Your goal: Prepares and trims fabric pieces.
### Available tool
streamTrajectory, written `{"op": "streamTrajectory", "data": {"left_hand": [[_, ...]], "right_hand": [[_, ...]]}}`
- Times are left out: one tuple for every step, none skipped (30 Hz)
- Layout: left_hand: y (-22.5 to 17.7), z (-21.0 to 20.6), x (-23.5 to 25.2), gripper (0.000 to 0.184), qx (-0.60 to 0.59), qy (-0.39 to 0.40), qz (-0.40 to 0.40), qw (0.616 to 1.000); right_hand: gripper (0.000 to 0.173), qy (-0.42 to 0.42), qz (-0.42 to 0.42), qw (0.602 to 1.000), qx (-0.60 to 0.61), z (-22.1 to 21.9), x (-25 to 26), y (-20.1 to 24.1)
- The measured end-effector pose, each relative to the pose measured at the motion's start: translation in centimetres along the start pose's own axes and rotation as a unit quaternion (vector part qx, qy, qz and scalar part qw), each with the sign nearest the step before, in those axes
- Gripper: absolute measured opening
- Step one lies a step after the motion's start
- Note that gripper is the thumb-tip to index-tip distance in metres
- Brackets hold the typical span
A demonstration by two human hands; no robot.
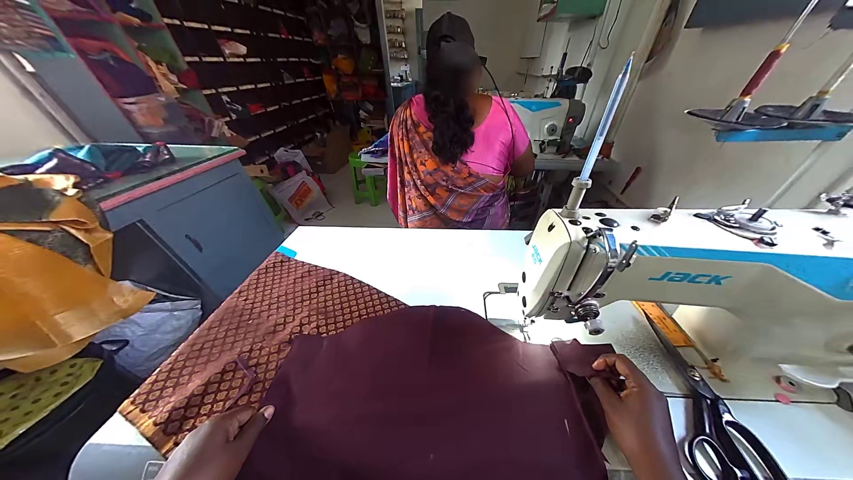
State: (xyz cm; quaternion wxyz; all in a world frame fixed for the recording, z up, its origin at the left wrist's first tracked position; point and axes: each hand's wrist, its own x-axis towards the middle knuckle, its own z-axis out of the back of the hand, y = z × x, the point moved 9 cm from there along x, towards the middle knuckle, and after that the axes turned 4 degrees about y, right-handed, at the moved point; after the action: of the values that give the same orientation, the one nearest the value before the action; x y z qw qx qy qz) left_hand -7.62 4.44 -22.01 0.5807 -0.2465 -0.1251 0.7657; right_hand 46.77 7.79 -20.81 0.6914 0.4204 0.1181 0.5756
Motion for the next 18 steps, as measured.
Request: {"op": "streamTrajectory", "data": {"left_hand": [[0.0,0.0,-0.1,0.046,-0.001,0.000,-0.002,1.000],[0.0,0.0,-0.1,0.045,0.000,-0.001,-0.003,1.000],[0.1,0.1,-0.2,0.044,0.000,-0.002,-0.001,1.000],[0.1,0.1,-0.2,0.044,0.000,-0.006,0.002,1.000],[0.1,0.1,-0.3,0.043,-0.005,-0.010,0.004,1.000],[0.0,0.2,-0.4,0.043,-0.012,-0.015,0.007,1.000],[-0.3,0.3,-0.4,0.044,-0.022,-0.022,0.009,0.999],[-0.6,0.5,-0.4,0.047,-0.032,-0.035,0.009,0.999],[-1.0,0.8,-0.4,0.049,-0.042,-0.049,0.012,0.998],[-1.5,1.1,-0.4,0.048,-0.049,-0.064,0.021,0.997],[-2.0,1.4,-0.3,0.046,-0.058,-0.079,0.030,0.995],[-2.3,1.6,-0.1,0.042,-0.065,-0.095,0.038,0.993],[-2.6,1.8,0.2,0.038,-0.066,-0.105,0.049,0.991],[-2.7,1.8,0.4,0.034,-0.061,-0.112,0.060,0.990],[-2.8,1.9,0.5,0.031,-0.052,-0.117,0.071,0.989],[-2.8,1.8,0.6,0.029,-0.042,-0.116,0.083,0.989],[-2.8,1.7,0.6,0.028,-0.038,-0.113,0.090,0.989],[-2.6,1.6,0.6,0.028,-0.035,-0.110,0.094,0.989]], "right_hand": [[0.011,-0.004,0.000,1.000,-0.005,0.0,0.0,0.1],[0.012,-0.005,-0.002,1.000,-0.010,0.0,-0.1,0.2],[0.013,-0.004,-0.004,1.000,-0.015,0.0,0.0,0.2],[0.013,-0.003,-0.006,1.000,-0.022,-0.1,0.0,0.2],[0.014,-0.002,-0.008,1.000,-0.025,-0.1,0.0,0.2],[0.015,0.000,-0.008,1.000,-0.027,-0.1,-0.1,0.2],[0.015,0.001,-0.007,1.000,-0.030,-0.1,-0.1,0.1],[0.016,0.002,-0.001,0.999,-0.032,-0.1,-0.1,0.2],[0.017,0.005,0.003,0.999,-0.033,-0.2,-0.1,0.2],[0.018,0.009,0.005,0.999,-0.032,-0.2,-0.2,0.2],[0.020,0.017,0.008,0.999,-0.031,-0.2,-0.2,0.3],[0.021,0.023,0.009,0.999,-0.030,-0.2,-0.3,0.5],[0.022,0.027,0.009,0.999,-0.026,-0.2,-0.3,0.6],[0.024,0.032,0.007,0.999,-0.022,-0.1,-0.4,0.6],[0.024,0.036,0.007,0.999,-0.019,-0.1,-0.4,0.5],[0.025,0.039,0.007,0.999,-0.015,-0.1,-0.3,0.4],[0.026,0.042,0.008,0.999,-0.011,-0.2,-0.2,0.3],[0.027,0.046,0.006,0.999,-0.010,-0.3,-0.2,0.2]]}}
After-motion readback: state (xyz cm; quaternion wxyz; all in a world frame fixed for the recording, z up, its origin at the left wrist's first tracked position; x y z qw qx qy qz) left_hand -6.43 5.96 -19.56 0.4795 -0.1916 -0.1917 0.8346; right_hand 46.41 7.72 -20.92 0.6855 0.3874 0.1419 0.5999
